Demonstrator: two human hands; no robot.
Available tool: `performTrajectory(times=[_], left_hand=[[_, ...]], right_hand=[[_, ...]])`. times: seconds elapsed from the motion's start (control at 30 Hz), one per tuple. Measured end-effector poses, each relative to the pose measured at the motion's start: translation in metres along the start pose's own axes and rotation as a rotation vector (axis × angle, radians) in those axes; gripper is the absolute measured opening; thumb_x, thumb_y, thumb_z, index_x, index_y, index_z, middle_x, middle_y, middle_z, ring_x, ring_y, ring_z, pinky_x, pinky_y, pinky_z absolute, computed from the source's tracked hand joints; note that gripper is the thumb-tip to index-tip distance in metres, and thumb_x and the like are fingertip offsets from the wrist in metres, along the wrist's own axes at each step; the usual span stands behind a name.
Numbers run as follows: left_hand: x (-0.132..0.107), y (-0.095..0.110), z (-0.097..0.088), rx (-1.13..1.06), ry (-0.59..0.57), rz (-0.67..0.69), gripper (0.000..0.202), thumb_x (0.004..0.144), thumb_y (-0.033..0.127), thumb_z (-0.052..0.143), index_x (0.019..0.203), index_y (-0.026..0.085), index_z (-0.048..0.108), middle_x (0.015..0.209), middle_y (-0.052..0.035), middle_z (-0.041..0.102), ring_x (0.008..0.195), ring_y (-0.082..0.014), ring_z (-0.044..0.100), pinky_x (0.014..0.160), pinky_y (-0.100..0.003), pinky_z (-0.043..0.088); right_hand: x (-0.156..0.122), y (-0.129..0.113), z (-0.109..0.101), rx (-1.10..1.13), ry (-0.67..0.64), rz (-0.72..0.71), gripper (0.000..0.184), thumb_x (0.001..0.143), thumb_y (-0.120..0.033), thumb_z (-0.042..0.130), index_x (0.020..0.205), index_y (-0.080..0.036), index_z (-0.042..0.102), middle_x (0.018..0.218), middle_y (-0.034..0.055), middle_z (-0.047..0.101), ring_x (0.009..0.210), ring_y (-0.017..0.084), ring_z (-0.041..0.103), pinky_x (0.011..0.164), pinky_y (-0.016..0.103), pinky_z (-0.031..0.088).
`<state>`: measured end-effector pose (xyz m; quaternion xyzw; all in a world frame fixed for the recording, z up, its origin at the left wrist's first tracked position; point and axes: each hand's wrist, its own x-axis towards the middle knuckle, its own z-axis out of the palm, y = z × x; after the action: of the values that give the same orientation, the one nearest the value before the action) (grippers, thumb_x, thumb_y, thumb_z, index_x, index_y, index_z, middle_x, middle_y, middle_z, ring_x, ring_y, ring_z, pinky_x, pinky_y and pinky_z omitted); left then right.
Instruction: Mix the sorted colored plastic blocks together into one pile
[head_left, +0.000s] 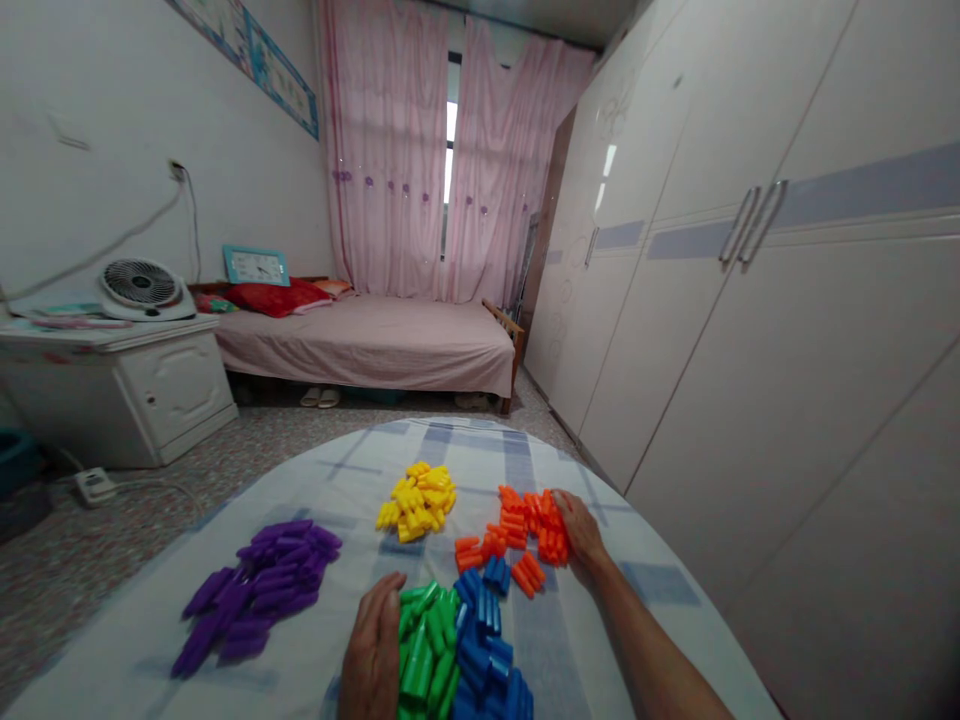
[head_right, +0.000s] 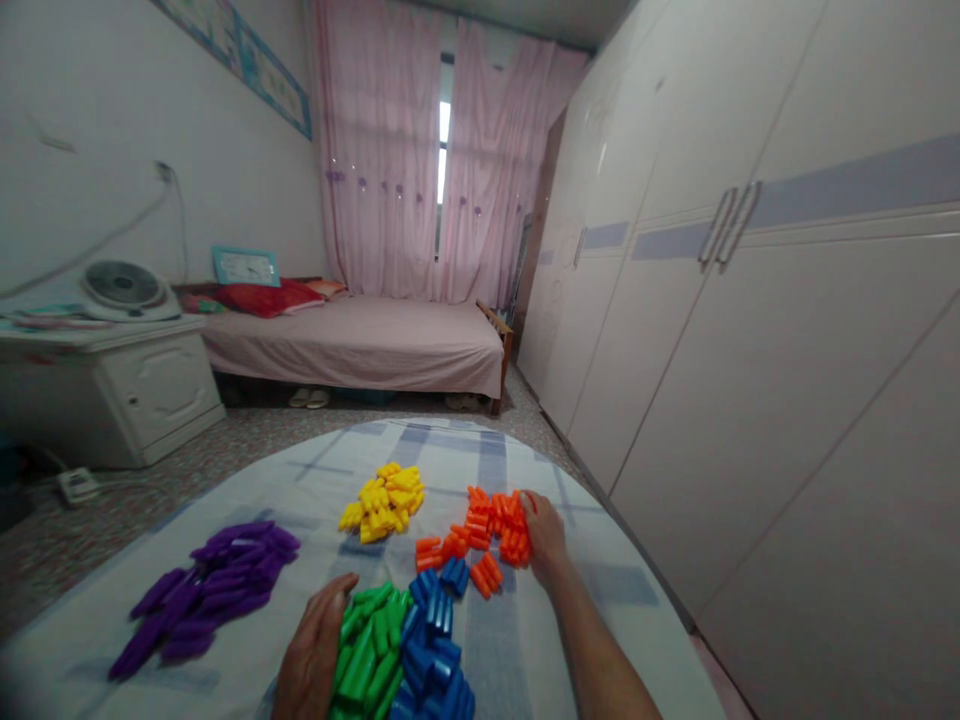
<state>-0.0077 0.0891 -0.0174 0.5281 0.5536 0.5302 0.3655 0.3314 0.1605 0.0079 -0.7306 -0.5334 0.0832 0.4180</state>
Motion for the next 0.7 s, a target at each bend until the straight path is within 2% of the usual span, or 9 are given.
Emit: performTrajectory(times=[0.1, 0.23, 0.4, 0.5, 0.6, 0.7], left_hand=[[-0.001, 0.003, 0.0, 0.004, 0.003, -0.007, 0.056, 0.083, 0.06, 0.036, 0.11, 0.017, 0.06, 0.121, -0.0102, 0.059, 0.119, -0.026, 0.05, 0.11, -0.048, 0.032], [-0.001, 0.004, 0.0, 0.0, 0.011, -0.005, 0.055, 0.082, 0.059, 0.036, 0.11, 0.017, 0.06, 0.121, -0.0105, 0.058, 0.12, -0.0258, 0.049, 0.111, -0.048, 0.03], [-0.001, 0.0, 0.0, -0.008, 0.012, 0.006, 0.054, 0.082, 0.058, 0.038, 0.11, 0.017, 0.06, 0.122, -0.0102, 0.058, 0.12, -0.0262, 0.049, 0.111, -0.049, 0.031], [-0.001, -0.002, 0.0, -0.007, 0.012, 0.02, 0.054, 0.084, 0.058, 0.038, 0.111, 0.017, 0.059, 0.123, -0.01, 0.058, 0.121, -0.0261, 0.048, 0.111, -0.049, 0.03], [0.0, -0.003, 0.0, -0.02, 0.006, 0.026, 0.052, 0.085, 0.056, 0.037, 0.114, 0.018, 0.059, 0.126, -0.0096, 0.057, 0.123, -0.0256, 0.047, 0.112, -0.048, 0.029], [0.0, -0.002, 0.001, -0.033, -0.002, 0.023, 0.052, 0.087, 0.055, 0.036, 0.117, 0.018, 0.057, 0.129, -0.0095, 0.055, 0.125, -0.0248, 0.046, 0.113, -0.048, 0.028]], right_hand=[[-0.012, -0.011, 0.011, 0.089, -0.064, -0.003, 0.047, 0.085, -0.052, 0.034, 0.098, -0.02, 0.065, 0.103, 0.0062, 0.068, 0.097, 0.021, 0.06, 0.091, 0.034, 0.043], [-0.038, -0.035, 0.02, 0.362, -0.098, 0.005, 0.045, 0.081, -0.056, 0.044, 0.094, -0.018, 0.065, 0.096, 0.007, 0.068, 0.093, 0.022, 0.06, 0.089, 0.034, 0.044], [-0.066, -0.077, 0.026, 0.626, -0.194, 0.0, 0.044, 0.081, -0.057, 0.05, 0.098, -0.019, 0.065, 0.104, 0.0063, 0.067, 0.103, 0.023, 0.057, 0.098, 0.037, 0.039], [-0.087, -0.108, 0.025, 0.661, -0.294, -0.085, 0.039, 0.084, -0.052, 0.05, 0.1, -0.02, 0.065, 0.106, 0.0058, 0.065, 0.107, 0.022, 0.056, 0.1, 0.037, 0.037], [-0.11, -0.143, 0.019, 0.645, -0.468, -0.172, 0.032, 0.088, -0.044, 0.049, 0.105, -0.021, 0.064, 0.107, 0.0048, 0.064, 0.104, 0.021, 0.057, 0.095, 0.036, 0.041], [-0.116, -0.166, 0.013, 0.585, -0.592, -0.318, 0.029, 0.088, -0.039, 0.05, 0.109, -0.025, 0.064, 0.111, 0.0024, 0.063, 0.105, 0.019, 0.056, 0.094, 0.033, 0.042]])
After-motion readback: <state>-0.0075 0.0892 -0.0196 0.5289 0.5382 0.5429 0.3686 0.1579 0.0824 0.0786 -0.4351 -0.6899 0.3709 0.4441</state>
